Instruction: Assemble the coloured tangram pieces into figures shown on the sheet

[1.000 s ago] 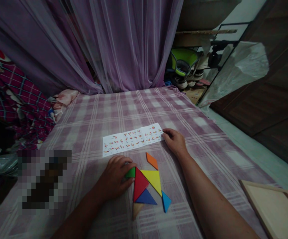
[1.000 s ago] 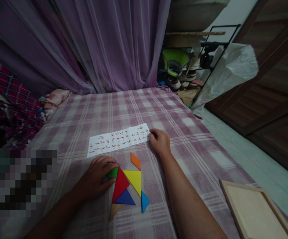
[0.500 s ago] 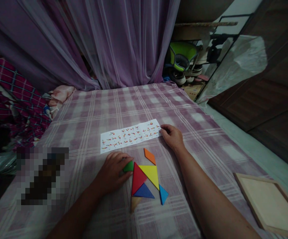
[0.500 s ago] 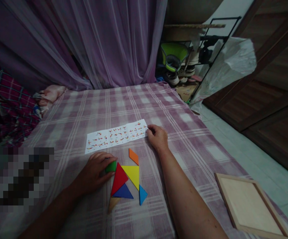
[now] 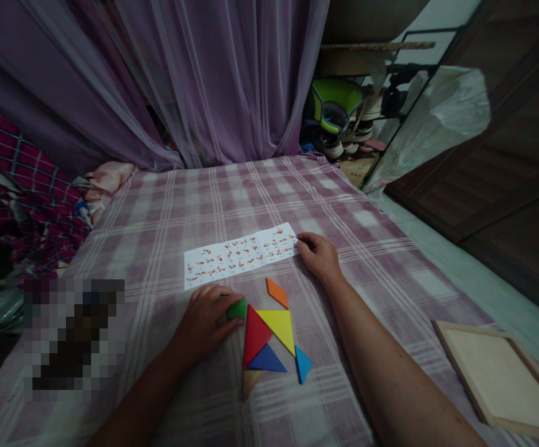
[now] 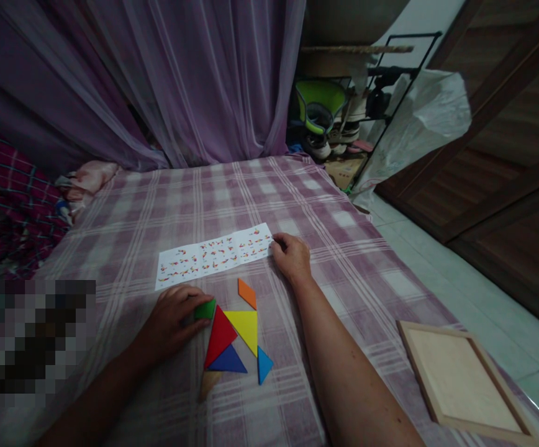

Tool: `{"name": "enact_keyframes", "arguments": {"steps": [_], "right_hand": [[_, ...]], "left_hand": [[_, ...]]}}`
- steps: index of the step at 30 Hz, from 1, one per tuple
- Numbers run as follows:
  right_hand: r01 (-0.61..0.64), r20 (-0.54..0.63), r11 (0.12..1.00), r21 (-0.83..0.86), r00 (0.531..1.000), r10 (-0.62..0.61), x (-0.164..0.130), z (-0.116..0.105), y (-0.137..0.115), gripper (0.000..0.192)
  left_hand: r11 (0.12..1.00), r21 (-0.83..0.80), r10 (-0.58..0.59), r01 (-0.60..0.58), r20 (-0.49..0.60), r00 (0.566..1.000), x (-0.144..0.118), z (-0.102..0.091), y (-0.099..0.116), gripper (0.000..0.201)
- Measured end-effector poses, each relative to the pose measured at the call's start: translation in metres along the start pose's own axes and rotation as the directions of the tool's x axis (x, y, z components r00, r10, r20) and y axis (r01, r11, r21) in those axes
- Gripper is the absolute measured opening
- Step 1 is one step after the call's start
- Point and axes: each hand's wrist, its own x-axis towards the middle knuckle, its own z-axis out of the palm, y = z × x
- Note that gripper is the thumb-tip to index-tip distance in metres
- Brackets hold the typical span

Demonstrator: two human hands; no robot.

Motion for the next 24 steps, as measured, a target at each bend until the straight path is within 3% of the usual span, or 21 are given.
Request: {"name": "enact_keyframes", "arguments": {"steps": [12,24], "right_hand": [[0.010,0.009,1.000,-0.013,1.000,-0.010,0.0005,-0.0008,0.0000,0.026],[0.003,0.007,1.000,-0.005,1.000,-0.003,-0.0001,-0.0016,-0.0011,0.025]], "left_hand": [[0.996,-0.039,0.078,-0.077,0.019,0.997,-0.0006,-0.0015,-0.0017,0.036],[0.997,-0.050,0.057,-0.054,0.050,0.997,0.0000,-0.0029,-0.0008,0.037]]}}
